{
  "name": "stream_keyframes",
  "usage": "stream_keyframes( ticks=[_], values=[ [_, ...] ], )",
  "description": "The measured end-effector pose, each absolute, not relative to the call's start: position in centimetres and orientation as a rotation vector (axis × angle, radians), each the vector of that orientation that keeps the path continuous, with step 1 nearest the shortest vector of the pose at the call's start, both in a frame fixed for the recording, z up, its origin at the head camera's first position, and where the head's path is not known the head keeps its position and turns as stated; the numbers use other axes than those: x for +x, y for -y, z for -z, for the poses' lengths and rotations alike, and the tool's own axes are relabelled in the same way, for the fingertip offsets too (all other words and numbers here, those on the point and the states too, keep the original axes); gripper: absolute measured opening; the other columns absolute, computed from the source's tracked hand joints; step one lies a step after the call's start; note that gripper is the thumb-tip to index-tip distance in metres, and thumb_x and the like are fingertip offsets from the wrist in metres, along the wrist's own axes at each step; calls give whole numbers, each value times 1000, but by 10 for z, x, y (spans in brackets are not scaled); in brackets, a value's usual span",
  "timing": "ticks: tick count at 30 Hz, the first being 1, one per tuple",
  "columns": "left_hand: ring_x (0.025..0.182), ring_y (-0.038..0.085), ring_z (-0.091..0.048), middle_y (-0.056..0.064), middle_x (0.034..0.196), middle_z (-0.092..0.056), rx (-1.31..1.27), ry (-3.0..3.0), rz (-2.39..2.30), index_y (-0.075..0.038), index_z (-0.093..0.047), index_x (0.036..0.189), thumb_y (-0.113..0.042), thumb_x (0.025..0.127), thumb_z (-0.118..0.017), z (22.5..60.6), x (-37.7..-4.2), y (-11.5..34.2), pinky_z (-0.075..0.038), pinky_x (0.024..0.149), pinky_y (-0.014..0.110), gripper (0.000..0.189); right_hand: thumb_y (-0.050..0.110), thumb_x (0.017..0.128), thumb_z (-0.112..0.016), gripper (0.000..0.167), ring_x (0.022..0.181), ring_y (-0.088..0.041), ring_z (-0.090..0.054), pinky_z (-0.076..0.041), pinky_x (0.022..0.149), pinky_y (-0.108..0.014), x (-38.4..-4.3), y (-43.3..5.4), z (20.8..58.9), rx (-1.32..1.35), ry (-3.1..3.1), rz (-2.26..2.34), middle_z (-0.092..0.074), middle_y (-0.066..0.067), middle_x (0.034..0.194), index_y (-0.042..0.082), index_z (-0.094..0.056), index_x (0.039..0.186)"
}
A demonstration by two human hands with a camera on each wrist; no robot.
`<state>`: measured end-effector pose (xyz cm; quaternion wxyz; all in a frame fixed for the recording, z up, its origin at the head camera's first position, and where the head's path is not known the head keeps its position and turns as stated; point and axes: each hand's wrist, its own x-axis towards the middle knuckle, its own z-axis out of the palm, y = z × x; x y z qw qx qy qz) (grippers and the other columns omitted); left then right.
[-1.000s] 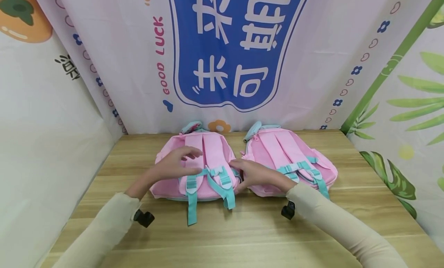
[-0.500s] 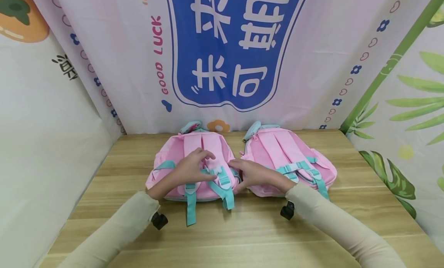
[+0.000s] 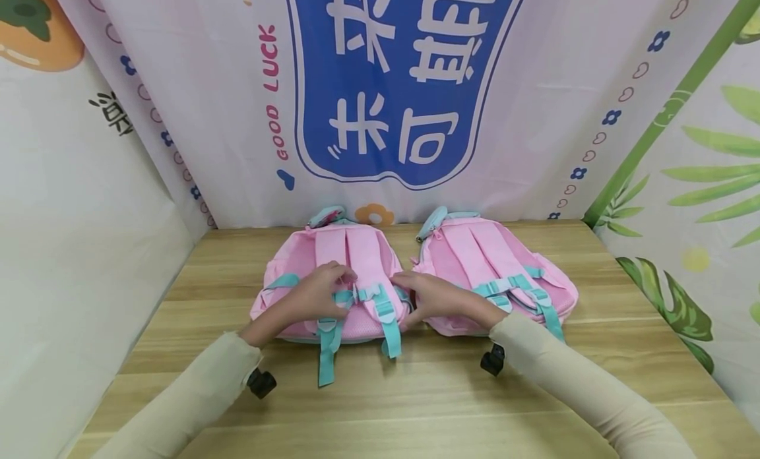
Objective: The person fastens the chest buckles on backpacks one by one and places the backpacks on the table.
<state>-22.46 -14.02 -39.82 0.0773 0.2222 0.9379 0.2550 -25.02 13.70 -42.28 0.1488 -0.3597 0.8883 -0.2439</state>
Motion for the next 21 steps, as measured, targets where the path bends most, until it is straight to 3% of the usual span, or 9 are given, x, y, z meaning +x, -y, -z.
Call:
stream_keyframes(
  ticks=[15,21],
  values=[
    [115,23,-64,5,118,-71,701,-2632,-959,-8,-64,130,-5,81,-78,406,-223,158,-54,102,45,51,35,78,-90,100,152,-33,-32,-28,125,-48,-249,-136,422,-1016,-2553,696,-38,-17,162,0,-37,155],
    [108,20,-63,1,111,-70,688,-2633,-1006,-13,-69,122,-14,81,-84,406,-222,160,-55,99,44,43,36,78,-90,100,152,-33,-33,-28,124,-48,-249,-135,422,-1023,-2552,692,-39,-17,161,0,-38,155]
  ],
)
